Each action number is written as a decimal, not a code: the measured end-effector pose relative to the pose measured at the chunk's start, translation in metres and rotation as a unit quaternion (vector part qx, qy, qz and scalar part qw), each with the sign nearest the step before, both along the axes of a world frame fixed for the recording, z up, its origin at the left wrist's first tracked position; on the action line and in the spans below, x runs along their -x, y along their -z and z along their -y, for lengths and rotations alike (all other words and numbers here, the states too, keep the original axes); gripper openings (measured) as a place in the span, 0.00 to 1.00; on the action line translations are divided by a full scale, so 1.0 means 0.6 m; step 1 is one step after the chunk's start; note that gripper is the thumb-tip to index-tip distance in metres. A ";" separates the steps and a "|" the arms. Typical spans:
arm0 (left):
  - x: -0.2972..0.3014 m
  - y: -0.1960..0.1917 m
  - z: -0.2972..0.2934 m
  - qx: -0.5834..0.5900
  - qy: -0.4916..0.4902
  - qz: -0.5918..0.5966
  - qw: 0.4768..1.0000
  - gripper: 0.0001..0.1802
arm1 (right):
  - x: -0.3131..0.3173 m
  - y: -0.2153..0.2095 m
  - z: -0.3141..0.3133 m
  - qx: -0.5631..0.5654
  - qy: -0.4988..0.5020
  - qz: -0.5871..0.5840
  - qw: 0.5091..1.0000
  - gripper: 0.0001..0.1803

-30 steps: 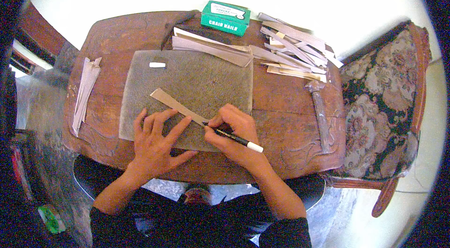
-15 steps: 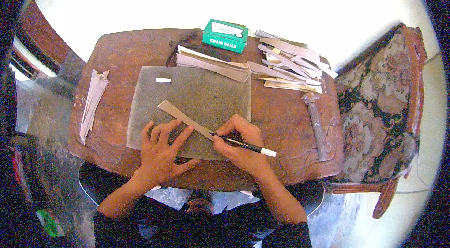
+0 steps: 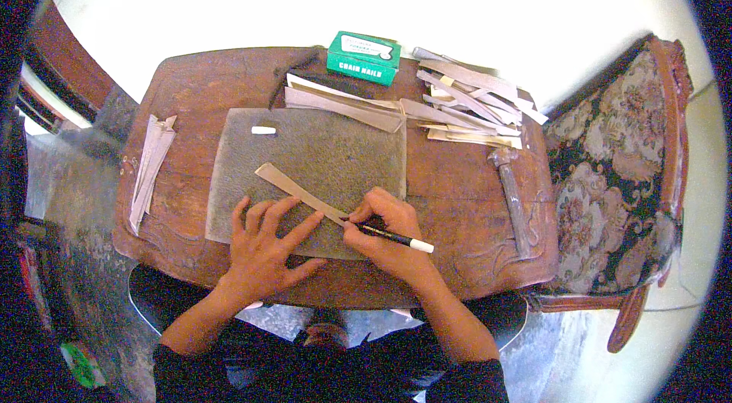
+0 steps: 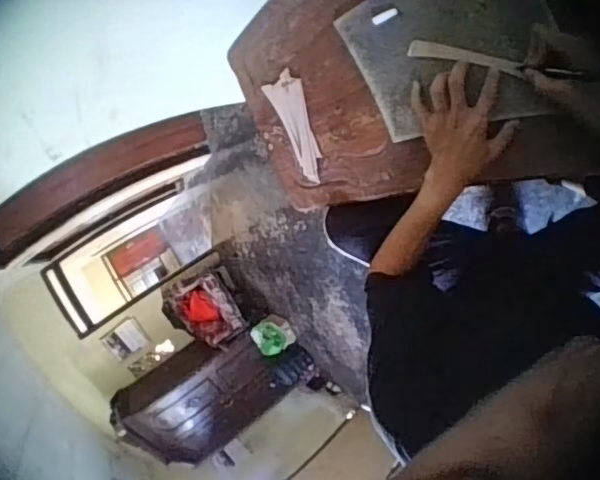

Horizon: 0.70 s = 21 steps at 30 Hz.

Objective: The person marks a small wooden strip with a black marker on a textured mat. They then use a hammer to repeatedly strike the wooden strip, seemingly to shape or flatten it.

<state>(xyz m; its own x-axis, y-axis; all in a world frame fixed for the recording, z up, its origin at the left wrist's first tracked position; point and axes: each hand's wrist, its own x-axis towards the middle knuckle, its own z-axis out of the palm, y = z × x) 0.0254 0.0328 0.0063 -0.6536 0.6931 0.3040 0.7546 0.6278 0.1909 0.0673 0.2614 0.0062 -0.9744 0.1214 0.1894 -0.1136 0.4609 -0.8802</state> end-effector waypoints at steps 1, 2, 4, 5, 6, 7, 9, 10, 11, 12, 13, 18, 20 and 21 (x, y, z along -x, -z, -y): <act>0.000 0.001 0.000 0.000 0.000 0.001 1.000 0.34 | 0.000 0.001 0.000 -0.002 -0.001 -0.001 1.000 0.10; 0.000 0.001 0.000 0.000 0.000 0.002 1.000 0.34 | 0.000 0.002 0.000 -0.005 -0.002 -0.003 1.000 0.10; 0.000 0.002 0.000 -0.001 0.000 0.005 1.000 0.34 | 0.000 0.004 0.001 -0.010 -0.001 -0.002 1.000 0.10; 0.000 0.002 0.001 -0.001 0.000 0.008 1.000 0.34 | 0.000 0.004 0.001 -0.013 0.000 0.000 1.000 0.11; -0.001 0.003 0.001 -0.001 0.000 0.010 1.000 0.33 | -0.001 0.004 0.001 -0.016 0.002 0.003 1.000 0.11; 0.000 0.003 0.001 -0.001 0.000 0.008 1.000 0.34 | 0.000 0.002 0.002 -0.020 0.000 0.004 1.000 0.11; 0.000 0.004 0.002 -0.002 0.000 0.004 1.000 0.34 | 0.001 -0.005 0.003 -0.028 -0.003 0.007 1.000 0.11; 0.000 0.002 0.002 -0.001 0.001 0.006 1.000 0.34 | 0.001 -0.005 0.003 -0.027 -0.004 0.010 1.000 0.11; 0.000 0.000 0.002 0.000 0.001 0.008 1.000 0.34 | 0.001 -0.005 0.002 -0.026 -0.004 0.012 1.000 0.11; 0.000 -0.001 0.002 0.002 0.001 0.010 1.000 0.34 | 0.001 -0.005 0.002 -0.025 -0.005 0.015 1.000 0.11; 0.000 -0.001 0.001 0.002 0.001 0.011 1.000 0.34 | 0.002 -0.004 0.001 -0.026 -0.006 0.011 1.000 0.11; 0.001 0.001 0.001 0.002 0.001 0.008 1.000 0.34 | 0.002 -0.001 0.000 -0.028 -0.007 0.010 1.000 0.11; 0.001 0.001 0.002 0.001 0.002 0.007 1.000 0.35 | 0.002 -0.001 0.001 -0.028 -0.008 0.012 1.000 0.11; 0.000 0.001 0.002 0.001 0.002 0.007 1.000 0.35 | 0.002 -0.001 0.001 -0.028 -0.008 0.013 1.000 0.11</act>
<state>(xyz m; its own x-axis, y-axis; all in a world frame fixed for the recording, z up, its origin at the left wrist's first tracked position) 0.0252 0.0317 0.0059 -0.6553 0.6958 0.2939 0.7541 0.6253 0.2009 0.0659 0.2609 0.0068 -0.9807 0.0956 0.1707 -0.0995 0.5074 -0.8559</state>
